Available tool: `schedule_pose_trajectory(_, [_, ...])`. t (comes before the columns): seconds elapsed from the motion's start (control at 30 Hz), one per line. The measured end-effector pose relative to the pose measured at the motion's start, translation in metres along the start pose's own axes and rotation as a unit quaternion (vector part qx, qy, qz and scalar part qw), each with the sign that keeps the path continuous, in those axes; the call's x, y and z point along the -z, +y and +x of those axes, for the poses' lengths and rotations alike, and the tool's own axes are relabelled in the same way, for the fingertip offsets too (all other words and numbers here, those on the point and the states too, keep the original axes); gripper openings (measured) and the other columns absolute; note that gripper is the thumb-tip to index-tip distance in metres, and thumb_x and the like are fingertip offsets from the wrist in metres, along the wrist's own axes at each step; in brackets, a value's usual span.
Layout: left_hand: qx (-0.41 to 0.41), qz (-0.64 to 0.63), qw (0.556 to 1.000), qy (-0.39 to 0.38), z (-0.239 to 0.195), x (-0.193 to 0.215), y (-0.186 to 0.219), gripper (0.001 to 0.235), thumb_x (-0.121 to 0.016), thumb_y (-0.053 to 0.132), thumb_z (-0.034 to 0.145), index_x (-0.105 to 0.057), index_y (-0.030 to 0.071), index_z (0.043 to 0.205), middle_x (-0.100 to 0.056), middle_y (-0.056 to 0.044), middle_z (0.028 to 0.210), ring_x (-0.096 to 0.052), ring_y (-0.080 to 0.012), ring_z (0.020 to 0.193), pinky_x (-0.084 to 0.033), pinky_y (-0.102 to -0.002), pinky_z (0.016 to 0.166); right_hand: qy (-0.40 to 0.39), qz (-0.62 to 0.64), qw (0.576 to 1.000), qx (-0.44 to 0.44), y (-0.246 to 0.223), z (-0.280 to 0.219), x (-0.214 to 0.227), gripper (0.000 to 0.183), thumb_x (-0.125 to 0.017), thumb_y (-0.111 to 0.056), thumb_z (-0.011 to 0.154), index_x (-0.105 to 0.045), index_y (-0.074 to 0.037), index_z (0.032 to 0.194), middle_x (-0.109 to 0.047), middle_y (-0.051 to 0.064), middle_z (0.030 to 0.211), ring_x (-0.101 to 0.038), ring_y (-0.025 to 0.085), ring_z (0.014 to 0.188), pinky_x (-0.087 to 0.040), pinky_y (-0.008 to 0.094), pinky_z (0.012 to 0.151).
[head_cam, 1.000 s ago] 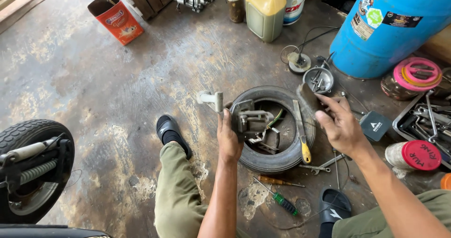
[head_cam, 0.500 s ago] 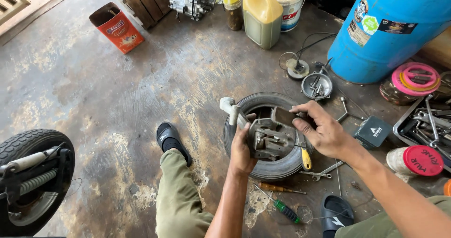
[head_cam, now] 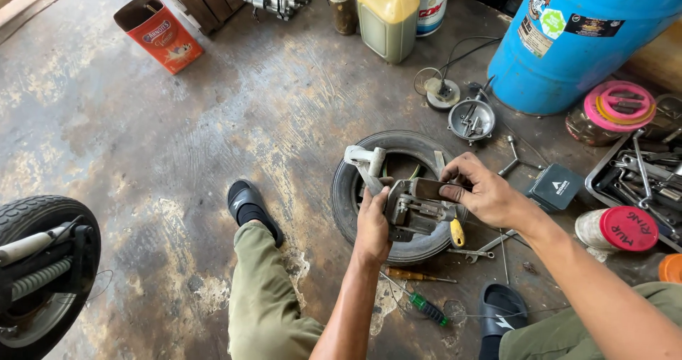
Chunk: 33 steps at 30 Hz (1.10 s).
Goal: The person scrubs a brake caliper assembly with a wire brush and then uses a screwdriver to clean internal components. The work is performed while sitting on the floor of a workshop.
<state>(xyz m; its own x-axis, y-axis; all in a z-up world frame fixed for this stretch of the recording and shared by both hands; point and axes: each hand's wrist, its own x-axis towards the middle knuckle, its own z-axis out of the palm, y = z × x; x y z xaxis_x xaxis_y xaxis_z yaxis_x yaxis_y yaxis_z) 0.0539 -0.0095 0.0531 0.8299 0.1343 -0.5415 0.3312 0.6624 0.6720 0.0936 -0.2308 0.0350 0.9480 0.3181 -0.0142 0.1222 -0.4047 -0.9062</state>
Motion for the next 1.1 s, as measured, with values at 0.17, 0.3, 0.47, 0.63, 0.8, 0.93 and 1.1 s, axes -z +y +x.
schedule_pose_trajectory(0.17, [-0.018,-0.026,0.999,-0.01,0.018,0.017,-0.016,0.082,-0.066,0.024,0.094,-0.021,0.009,0.161,-0.037,-0.03,0.149,-0.051,-0.0381,0.125,-0.053,-0.053,0.098,0.035,0.036,0.996,-0.07,-0.001,0.001,-0.003,0.036,-0.086,-0.025,0.086,-0.066,-0.007,0.111,-0.056,0.008,0.101,-0.06,0.017,0.089,-0.051,0.033,0.084])
schedule_pose_trajectory(0.3, [-0.07,0.023,0.995,-0.063,0.021,0.03,-0.021,0.046,-0.062,0.026,0.098,-0.054,0.008,0.14,-0.06,-0.02,0.127,-0.061,-0.0276,0.111,-0.059,-0.045,0.091,-0.005,0.087,0.983,-0.161,-0.004,0.001,0.005,0.046,-0.088,-0.036,0.084,-0.066,-0.004,0.109,-0.061,0.006,0.086,-0.06,0.018,0.078,-0.048,0.031,0.072])
schedule_pose_trajectory(0.47, [-0.111,0.045,0.99,-0.071,0.013,0.024,-0.014,0.036,-0.058,0.023,0.098,-0.059,0.01,0.131,-0.063,-0.014,0.12,-0.06,-0.0228,0.107,-0.057,-0.042,0.094,-0.022,0.07,0.979,-0.188,0.032,0.003,0.001,0.044,-0.08,-0.05,0.089,-0.072,-0.007,0.09,-0.062,0.004,0.065,-0.055,0.014,0.064,-0.04,0.027,0.061])
schedule_pose_trajectory(0.63, [-0.138,0.076,0.985,-0.068,0.008,0.022,-0.012,0.036,-0.058,0.024,0.099,-0.057,0.01,0.132,-0.06,-0.013,0.123,-0.055,-0.0221,0.109,-0.054,-0.042,0.097,-0.004,-0.008,0.984,-0.179,0.019,0.009,0.009,0.045,-0.086,-0.054,0.081,-0.075,-0.011,0.079,-0.059,0.002,0.059,-0.052,0.014,0.061,-0.038,0.028,0.059])
schedule_pose_trajectory(0.8, [-0.086,0.235,0.968,-0.013,-0.028,-0.012,0.02,0.087,-0.057,0.04,0.095,-0.016,0.002,0.161,-0.023,-0.035,0.159,-0.024,-0.0482,0.148,-0.027,-0.056,0.12,0.066,0.039,0.989,-0.124,-0.018,0.01,-0.001,0.05,-0.1,-0.04,0.065,-0.07,-0.005,0.085,-0.066,0.008,0.06,-0.059,0.015,0.055,-0.043,0.024,0.051])
schedule_pose_trajectory(0.93, [-0.098,0.241,0.966,-0.012,-0.034,-0.019,0.033,0.087,-0.058,0.039,0.094,-0.017,0.001,0.161,-0.024,-0.035,0.159,-0.025,-0.0475,0.148,-0.026,-0.056,0.12,0.09,0.018,0.99,-0.104,0.0,0.013,0.005,0.044,-0.099,-0.034,0.068,-0.07,-0.005,0.084,-0.064,0.006,0.06,-0.055,0.012,0.056,-0.039,0.022,0.047])
schedule_pose_trajectory(1.1, [-0.124,0.24,0.963,-0.02,-0.03,-0.014,0.019,0.066,-0.057,0.033,0.097,-0.037,0.004,0.153,-0.046,-0.028,0.149,-0.042,-0.0317,0.141,-0.031,-0.05,0.118,0.073,0.041,0.991,-0.105,0.029,0.021,-0.001,0.047,-0.1,-0.038,0.067,-0.071,-0.006,0.087,-0.066,0.008,0.065,-0.058,0.013,0.061,-0.045,0.024,0.052])
